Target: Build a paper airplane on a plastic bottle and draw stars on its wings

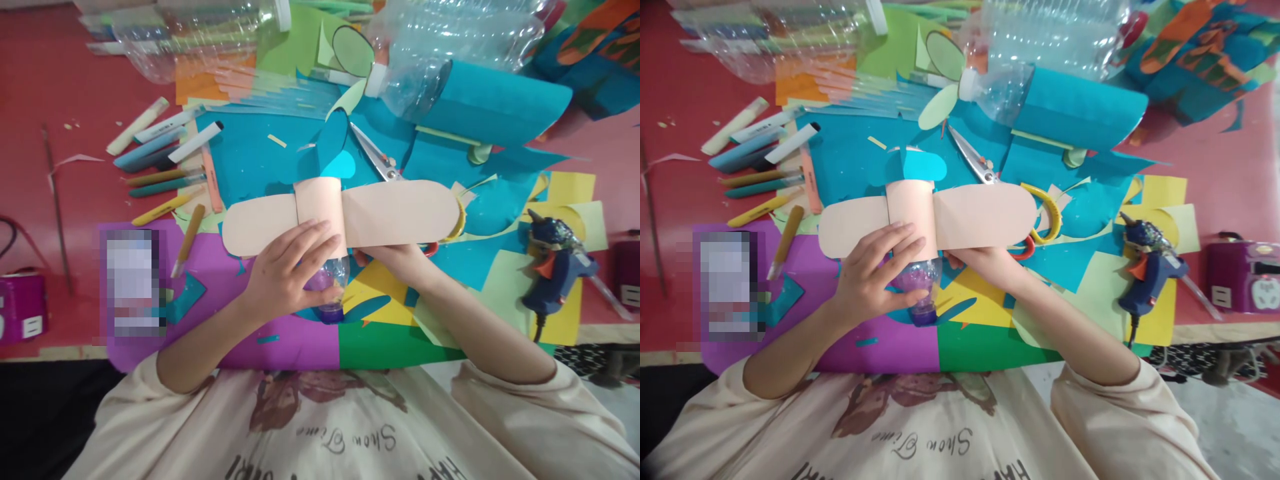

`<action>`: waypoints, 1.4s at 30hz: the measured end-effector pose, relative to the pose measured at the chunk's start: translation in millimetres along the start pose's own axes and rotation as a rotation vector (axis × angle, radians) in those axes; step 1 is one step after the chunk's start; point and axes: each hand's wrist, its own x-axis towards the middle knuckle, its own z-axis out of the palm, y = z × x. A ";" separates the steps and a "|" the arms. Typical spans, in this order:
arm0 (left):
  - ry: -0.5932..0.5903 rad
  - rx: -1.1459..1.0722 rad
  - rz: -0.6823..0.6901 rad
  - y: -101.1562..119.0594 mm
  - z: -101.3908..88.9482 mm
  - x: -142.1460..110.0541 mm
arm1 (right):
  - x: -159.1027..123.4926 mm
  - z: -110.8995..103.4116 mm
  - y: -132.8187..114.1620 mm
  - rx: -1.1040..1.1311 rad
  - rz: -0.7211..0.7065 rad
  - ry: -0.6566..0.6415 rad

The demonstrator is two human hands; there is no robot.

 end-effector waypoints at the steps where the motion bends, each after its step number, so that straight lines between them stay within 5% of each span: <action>1: 0.005 0.000 0.003 0.0 -0.3 0.6 | -1.3 -0.1 0.2 0.011 0.020 -0.001; 19: 0.012 0.012 0.009 1.5 -0.5 2.9 | -6.1 1.4 1.5 0.048 0.138 -0.027; 42: 0.013 -0.018 -0.004 0.4 0.2 1.3 | 3.3 -0.3 14.5 0.107 0.063 -0.050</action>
